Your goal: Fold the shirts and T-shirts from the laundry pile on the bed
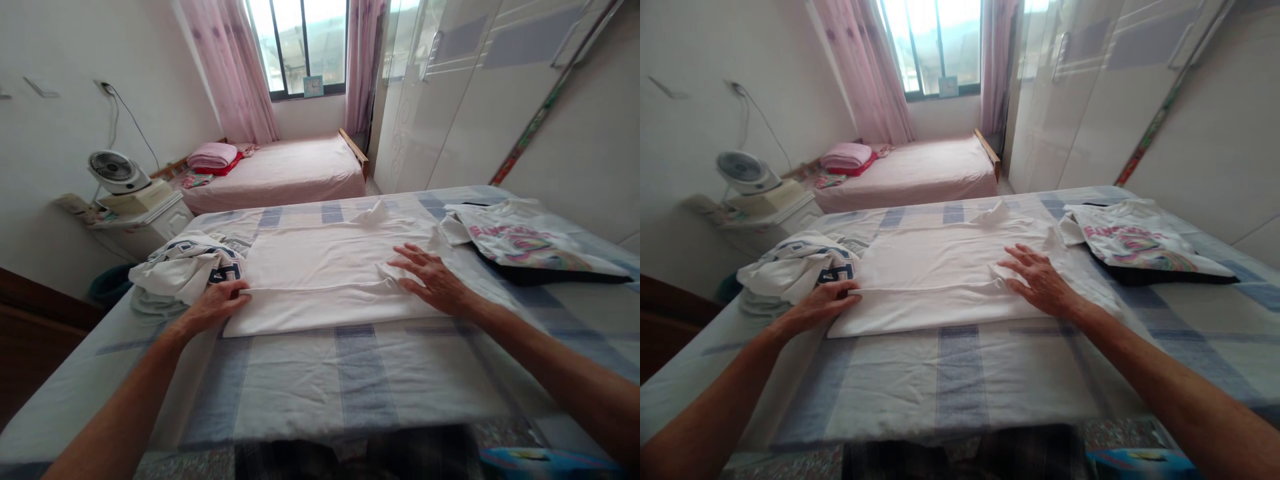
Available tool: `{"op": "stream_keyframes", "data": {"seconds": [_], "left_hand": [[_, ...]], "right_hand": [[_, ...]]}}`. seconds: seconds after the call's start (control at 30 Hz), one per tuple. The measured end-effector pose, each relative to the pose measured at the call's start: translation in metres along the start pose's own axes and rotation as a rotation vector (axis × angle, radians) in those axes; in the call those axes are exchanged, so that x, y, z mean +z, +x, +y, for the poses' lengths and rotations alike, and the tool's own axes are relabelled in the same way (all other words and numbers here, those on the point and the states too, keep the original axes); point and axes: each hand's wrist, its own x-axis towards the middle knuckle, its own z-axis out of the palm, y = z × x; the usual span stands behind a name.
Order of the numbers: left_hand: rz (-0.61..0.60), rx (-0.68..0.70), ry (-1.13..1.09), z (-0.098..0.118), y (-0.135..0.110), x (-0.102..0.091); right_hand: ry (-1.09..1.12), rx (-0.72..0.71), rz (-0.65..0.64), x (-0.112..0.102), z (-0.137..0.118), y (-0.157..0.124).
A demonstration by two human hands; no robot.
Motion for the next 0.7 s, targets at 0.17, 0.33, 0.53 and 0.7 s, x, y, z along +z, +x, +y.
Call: {"op": "stream_keyframes", "data": {"seconds": [0.17, 0.33, 0.53, 0.7], "left_hand": [[0.195, -0.042, 0.167, 0.003, -0.005, 0.013], [0.48, 0.135, 0.428, 0.028, -0.009, 0.023], [0.393, 0.337, 0.35, 0.033, 0.035, 0.018], [0.385, 0.183, 0.423, 0.021, 0.115, -0.009]], "right_hand": [[0.06, -0.012, -0.039, 0.016, -0.022, 0.013], [0.07, 0.011, 0.082, 0.014, -0.031, 0.013], [0.105, 0.146, 0.083, -0.003, 0.005, 0.036], [0.018, 0.376, 0.075, -0.01, 0.079, 0.094]]}}
